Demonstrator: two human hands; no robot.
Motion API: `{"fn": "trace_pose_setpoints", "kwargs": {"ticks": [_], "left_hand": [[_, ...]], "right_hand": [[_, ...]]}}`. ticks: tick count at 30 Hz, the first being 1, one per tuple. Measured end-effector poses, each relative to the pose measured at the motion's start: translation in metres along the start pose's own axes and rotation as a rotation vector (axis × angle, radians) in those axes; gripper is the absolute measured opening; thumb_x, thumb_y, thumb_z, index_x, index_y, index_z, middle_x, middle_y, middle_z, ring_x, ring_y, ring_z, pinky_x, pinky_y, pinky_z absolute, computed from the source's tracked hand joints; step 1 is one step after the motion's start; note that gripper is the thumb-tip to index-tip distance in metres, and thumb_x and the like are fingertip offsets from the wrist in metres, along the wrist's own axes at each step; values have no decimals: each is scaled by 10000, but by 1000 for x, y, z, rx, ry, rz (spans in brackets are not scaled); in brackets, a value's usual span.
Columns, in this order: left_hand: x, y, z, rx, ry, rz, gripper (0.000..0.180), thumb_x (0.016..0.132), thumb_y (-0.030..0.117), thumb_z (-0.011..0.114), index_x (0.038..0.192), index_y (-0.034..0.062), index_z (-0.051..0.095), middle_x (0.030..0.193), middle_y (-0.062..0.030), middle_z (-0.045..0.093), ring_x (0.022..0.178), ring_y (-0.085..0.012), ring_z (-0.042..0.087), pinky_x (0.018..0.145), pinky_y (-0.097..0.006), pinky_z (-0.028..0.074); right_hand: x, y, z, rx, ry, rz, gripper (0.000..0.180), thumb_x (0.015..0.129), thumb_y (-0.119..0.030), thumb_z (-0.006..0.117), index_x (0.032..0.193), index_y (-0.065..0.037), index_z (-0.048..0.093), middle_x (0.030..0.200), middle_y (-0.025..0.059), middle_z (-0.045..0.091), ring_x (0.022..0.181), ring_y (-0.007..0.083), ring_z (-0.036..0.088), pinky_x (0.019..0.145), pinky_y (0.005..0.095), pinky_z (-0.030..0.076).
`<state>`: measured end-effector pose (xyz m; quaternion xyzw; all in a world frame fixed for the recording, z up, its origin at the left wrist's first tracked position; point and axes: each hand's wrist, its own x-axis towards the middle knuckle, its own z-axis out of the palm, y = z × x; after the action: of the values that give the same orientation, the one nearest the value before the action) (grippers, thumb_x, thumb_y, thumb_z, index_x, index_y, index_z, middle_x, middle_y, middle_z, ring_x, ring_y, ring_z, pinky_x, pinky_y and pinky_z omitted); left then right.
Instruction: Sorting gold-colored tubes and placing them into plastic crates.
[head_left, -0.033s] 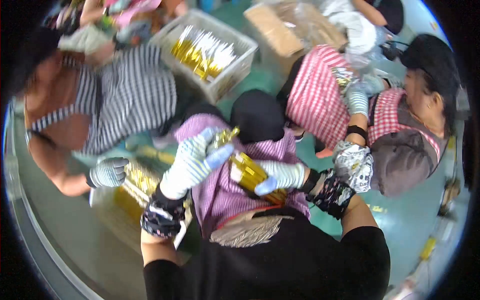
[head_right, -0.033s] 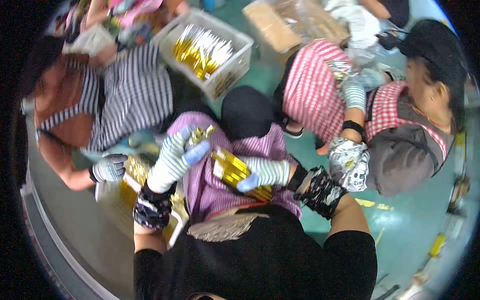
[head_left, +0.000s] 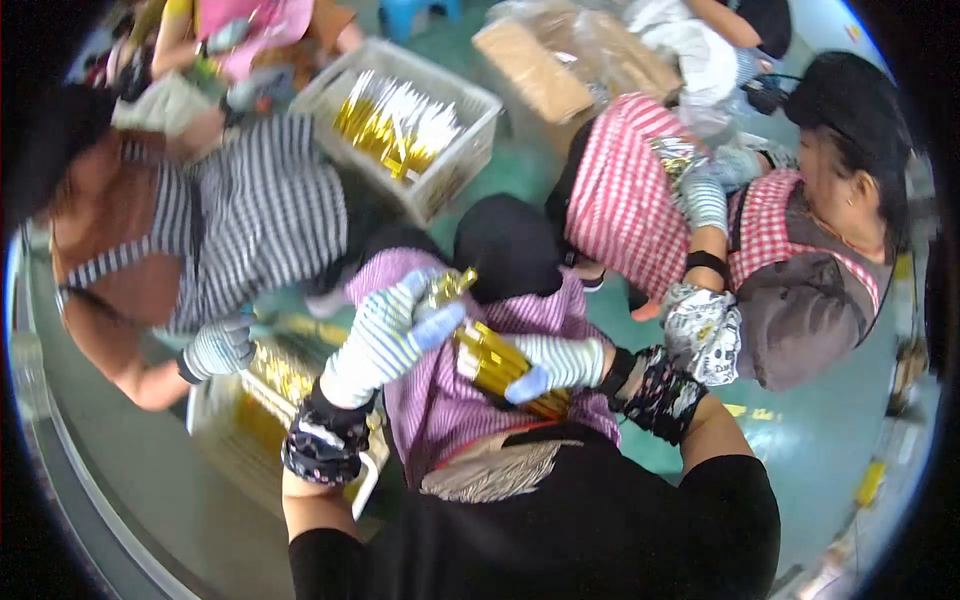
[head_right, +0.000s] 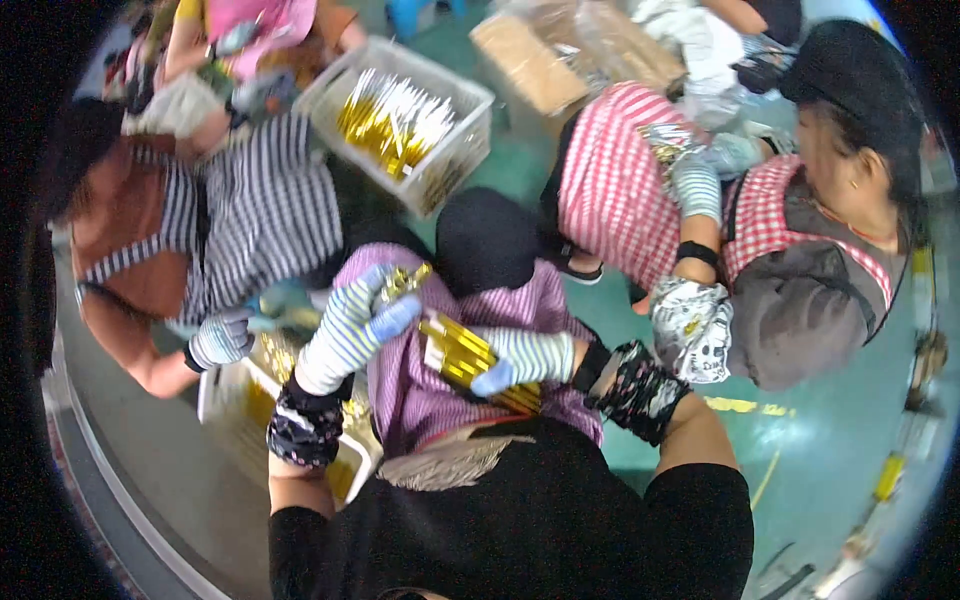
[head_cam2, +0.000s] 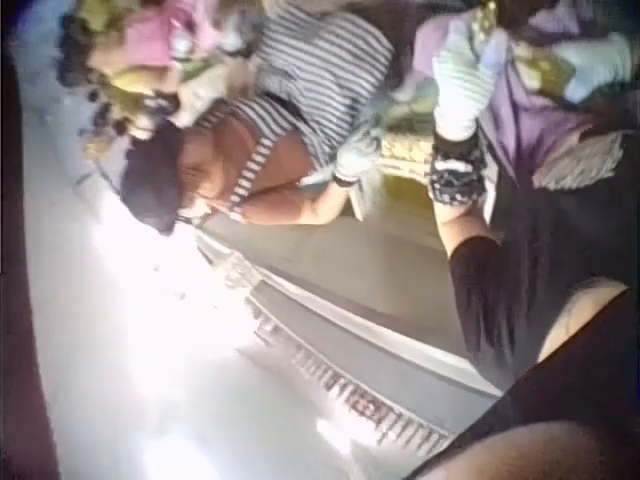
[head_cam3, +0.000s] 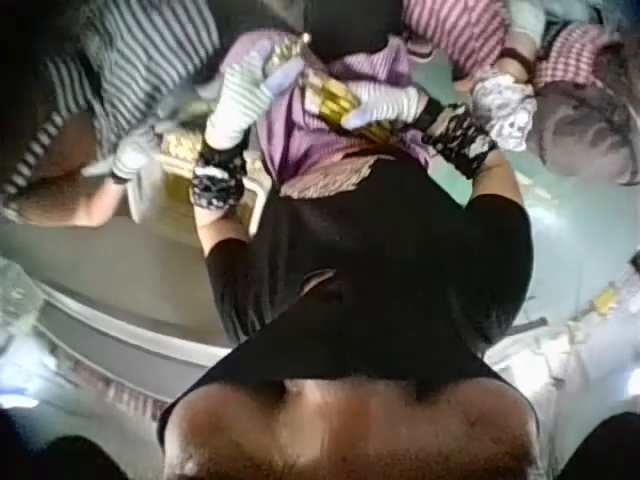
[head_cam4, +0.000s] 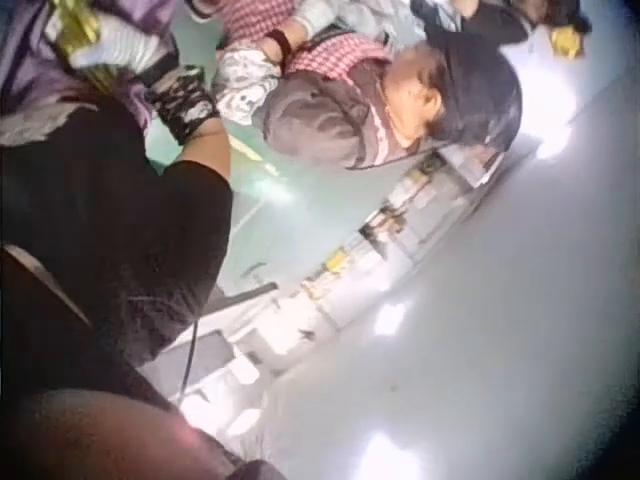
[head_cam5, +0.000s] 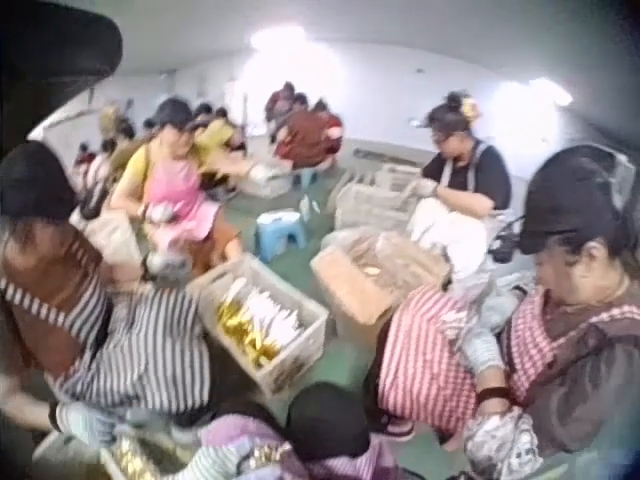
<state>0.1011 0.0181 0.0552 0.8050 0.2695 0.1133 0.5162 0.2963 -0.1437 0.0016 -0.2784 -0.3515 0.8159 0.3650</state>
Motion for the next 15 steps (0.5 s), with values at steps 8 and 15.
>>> {"fn": "trace_pose_setpoints", "kwargs": {"ticks": [8, 15], "left_hand": [[157, 24, 18, -323, -343, -162, 348, 969, 287, 622, 1224, 65, 539, 720, 29, 569, 570, -48, 533, 498, -199, 423], [380, 89, 12, -585, -202, -2, 589, 877, 464, 694, 1357, 170, 521, 1241, -69, 557, 1055, -206, 547, 861, -340, 441]], "right_hand": [[-16, 32, -28, 172, -41, -128, 842, 867, -101, 737, 1546, -78, 239, 1512, 57, 424, 1396, 141, 365, 1154, 331, 294], [-12, 42, -47, 349, 15, -260, 913, 814, -160, 798, 1543, -105, 250, 1485, 42, 447, 1365, 162, 407, 1149, 348, 308]]}}
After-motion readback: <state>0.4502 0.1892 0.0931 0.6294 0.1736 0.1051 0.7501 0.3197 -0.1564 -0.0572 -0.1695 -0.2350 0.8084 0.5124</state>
